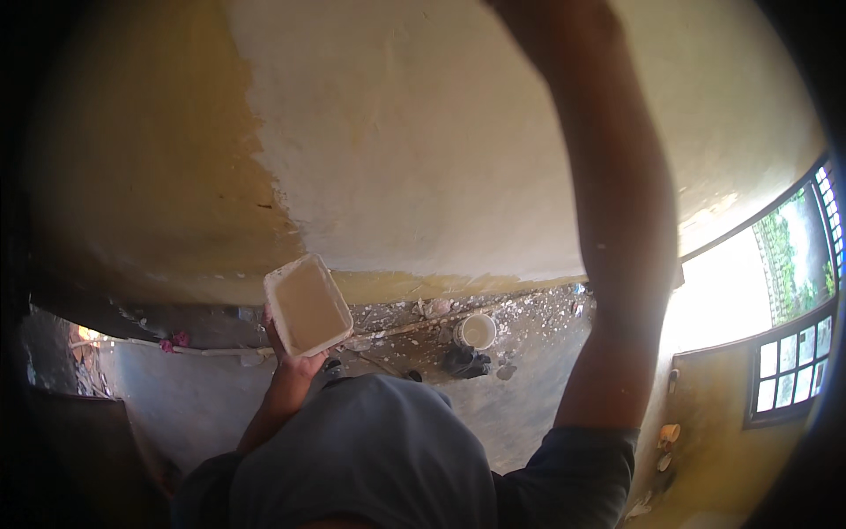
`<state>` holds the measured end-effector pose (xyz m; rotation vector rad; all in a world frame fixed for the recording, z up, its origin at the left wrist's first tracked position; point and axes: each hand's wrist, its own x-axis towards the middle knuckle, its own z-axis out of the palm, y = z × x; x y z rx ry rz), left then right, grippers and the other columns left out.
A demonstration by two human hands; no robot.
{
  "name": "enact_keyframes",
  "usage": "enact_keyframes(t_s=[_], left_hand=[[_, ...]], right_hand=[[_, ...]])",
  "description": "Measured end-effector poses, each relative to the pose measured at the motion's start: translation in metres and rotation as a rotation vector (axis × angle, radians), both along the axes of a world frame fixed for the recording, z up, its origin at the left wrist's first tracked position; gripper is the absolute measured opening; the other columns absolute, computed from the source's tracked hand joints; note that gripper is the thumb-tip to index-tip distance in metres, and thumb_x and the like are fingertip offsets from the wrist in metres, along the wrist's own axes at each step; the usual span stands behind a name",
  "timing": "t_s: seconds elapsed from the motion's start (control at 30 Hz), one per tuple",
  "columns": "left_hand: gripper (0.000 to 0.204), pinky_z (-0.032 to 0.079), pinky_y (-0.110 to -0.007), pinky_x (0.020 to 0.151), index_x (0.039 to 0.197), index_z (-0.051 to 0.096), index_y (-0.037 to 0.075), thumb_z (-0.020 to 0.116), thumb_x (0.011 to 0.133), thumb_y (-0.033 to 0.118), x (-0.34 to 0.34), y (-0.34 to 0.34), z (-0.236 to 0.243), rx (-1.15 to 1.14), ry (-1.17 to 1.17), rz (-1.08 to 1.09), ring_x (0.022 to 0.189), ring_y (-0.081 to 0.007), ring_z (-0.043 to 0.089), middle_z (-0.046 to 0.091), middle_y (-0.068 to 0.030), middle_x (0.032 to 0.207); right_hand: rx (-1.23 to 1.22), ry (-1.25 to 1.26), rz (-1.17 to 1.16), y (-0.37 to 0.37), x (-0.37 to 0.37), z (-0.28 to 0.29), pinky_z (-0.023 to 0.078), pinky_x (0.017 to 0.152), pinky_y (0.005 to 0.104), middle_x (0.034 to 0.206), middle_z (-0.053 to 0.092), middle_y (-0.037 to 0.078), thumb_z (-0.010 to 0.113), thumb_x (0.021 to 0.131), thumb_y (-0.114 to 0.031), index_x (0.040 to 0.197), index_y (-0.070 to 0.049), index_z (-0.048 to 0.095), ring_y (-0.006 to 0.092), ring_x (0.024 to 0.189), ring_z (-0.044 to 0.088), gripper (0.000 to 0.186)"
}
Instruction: The person applies plaster to a wall using a putty knife, repeatedly loading the knife from a small container held in their left hand and smoothing it onto the wall surface.
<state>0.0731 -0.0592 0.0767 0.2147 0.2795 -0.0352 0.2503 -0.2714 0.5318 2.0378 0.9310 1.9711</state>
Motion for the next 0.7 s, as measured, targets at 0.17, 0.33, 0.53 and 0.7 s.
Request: enact_keyframes(t_s=[0.17,0.33,0.53,0.7], left_hand=[[0.068,0.056,-0.062,0.086,0.144,0.047,0.017,0.043,0.095,0.065,-0.002,0.007,-0.005,-0.090,-0.093,-0.027,0.118,-0.0344,0.062,0.059,-0.0078,0.134],[0.063,0.052,-0.049,0.098,0.138,0.053,0.018,0.048,0.094,0.062,-0.002,0.016,-0.012,-0.016,-0.070,-0.126,0.120,-0.0262,0.060,0.061,-0.0025,0.132],[0.062,0.053,-0.050,0.096,0.136,0.055,0.021,0.048,0.093,0.064,-0.001,0.027,-0.031,0.022,-0.018,-0.154,0.119,-0.0256,0.060,0.061,-0.0005,0.131],[0.064,0.053,-0.054,0.090,0.135,0.055,0.024,0.048,0.090,0.068,-0.007,0.030,-0.032,0.074,0.048,-0.157,0.117,-0.0253,0.060,0.061,0.0020,0.128]], right_hand=[[0.096,0.008,0.038,0.005,0.017,-0.118,0.057,0.070,0.0402,0.097,0.071,0.010,0.072,0.086,-0.014,0.106,-0.011,0.069,0.0287,0.084,0.070,0.021],[0.011,-0.001,-0.005,-0.020,0.021,-0.265,0.055,0.077,0.0450,0.118,0.061,0.007,0.069,0.087,-0.031,0.113,-0.018,0.069,0.0272,0.101,0.063,0.029],[0.003,0.316,0.038,-0.045,-0.014,-0.337,0.053,0.088,0.0445,0.110,0.065,0.005,0.069,0.085,-0.019,0.111,-0.014,0.069,0.0250,0.100,0.064,0.026],[1.373,0.483,0.081,-0.054,-0.021,-0.264,0.052,0.080,0.0432,0.090,0.066,0.014,0.062,0.083,-0.010,0.100,-0.002,0.061,0.0323,0.087,0.065,0.020]])
